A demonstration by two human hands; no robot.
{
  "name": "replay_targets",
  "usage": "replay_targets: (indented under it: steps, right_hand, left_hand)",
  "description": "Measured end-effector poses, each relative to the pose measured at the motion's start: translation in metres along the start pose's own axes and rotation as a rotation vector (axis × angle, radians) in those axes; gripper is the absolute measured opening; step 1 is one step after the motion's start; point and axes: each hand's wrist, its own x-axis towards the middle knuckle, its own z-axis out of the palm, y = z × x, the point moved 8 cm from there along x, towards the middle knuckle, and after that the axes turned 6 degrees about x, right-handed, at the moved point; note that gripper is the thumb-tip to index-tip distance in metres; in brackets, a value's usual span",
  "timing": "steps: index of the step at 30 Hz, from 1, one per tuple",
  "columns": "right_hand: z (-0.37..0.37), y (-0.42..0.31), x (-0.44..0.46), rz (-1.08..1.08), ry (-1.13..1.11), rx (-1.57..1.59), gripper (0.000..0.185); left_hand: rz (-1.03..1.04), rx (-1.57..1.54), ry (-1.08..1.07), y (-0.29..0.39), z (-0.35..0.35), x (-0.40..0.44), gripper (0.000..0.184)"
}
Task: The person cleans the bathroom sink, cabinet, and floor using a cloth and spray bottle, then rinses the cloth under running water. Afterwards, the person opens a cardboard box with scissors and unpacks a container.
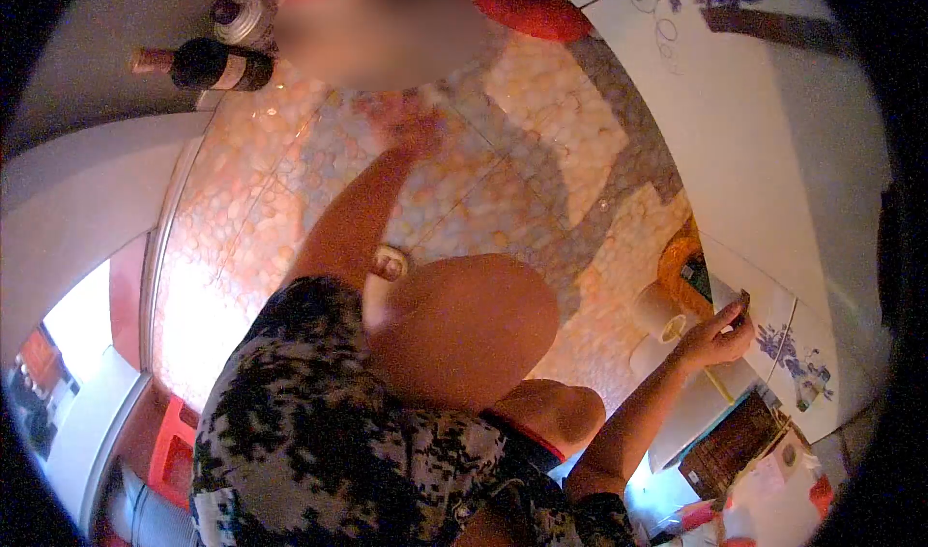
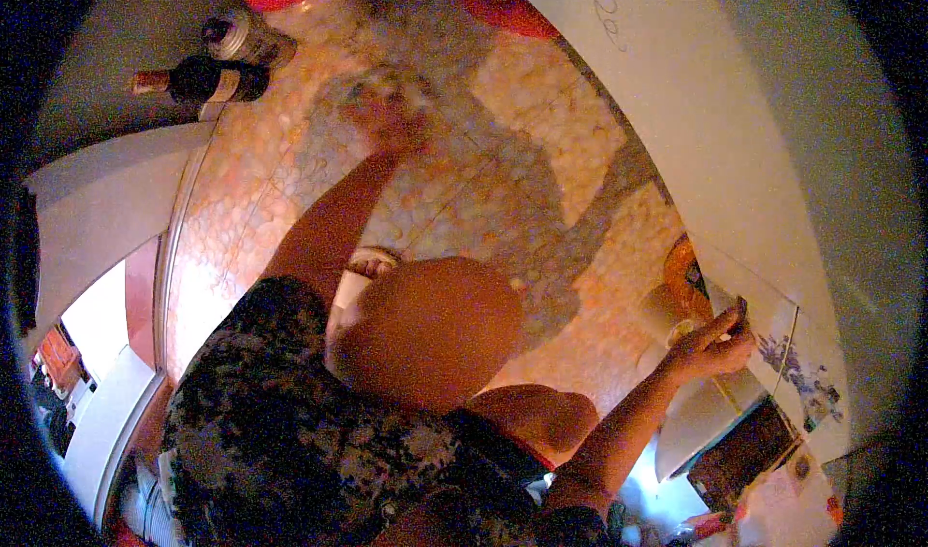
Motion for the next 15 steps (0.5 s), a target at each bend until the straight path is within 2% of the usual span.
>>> replay_targets:
  steps: [1,3,4,6,8,11,13,14,15]
  right_hand:
    - [0.001,0.001,0.000,-0.016,-0.019,-0.026,0.027]
    - [0.004,0.003,0.001,-0.024,-0.035,-0.035,0.028]
    - [0.004,0.002,0.002,-0.014,-0.031,-0.023,0.027]
    - [0.004,0.000,0.003,-0.014,-0.029,-0.010,0.026]
    - [0.003,-0.006,0.006,-0.041,-0.035,-0.017,0.025]
    - [0.001,-0.017,0.011,-0.022,-0.103,-0.093,0.023]
    - [0.002,-0.008,0.009,0.009,-0.125,-0.081,0.032]
    - [0.004,-0.002,0.008,0.021,-0.129,-0.075,0.037]
    - [0.006,0.003,0.008,0.088,-0.160,-0.070,0.038]
  left_hand:
    - [0.110,0.057,-0.057,0.047,0.006,0.012,0.065]
    - [0.472,0.071,-0.044,0.124,0.039,0.011,0.063]
    - [0.582,0.202,0.007,0.149,0.033,-0.017,0.062]
    - [0.844,0.344,0.001,0.173,0.008,-0.091,0.059]
    - [1.023,0.166,-0.091,0.180,0.002,-0.117,0.054]
    - [1.104,-0.384,-0.174,0.174,0.050,-0.100,0.048]
    - [1.069,-0.202,-0.119,0.134,0.019,-0.092,0.040]
    - [0.850,-0.122,-0.147,0.102,0.010,-0.070,0.036]
    - [0.725,-0.022,-0.100,0.074,0.013,-0.054,0.041]
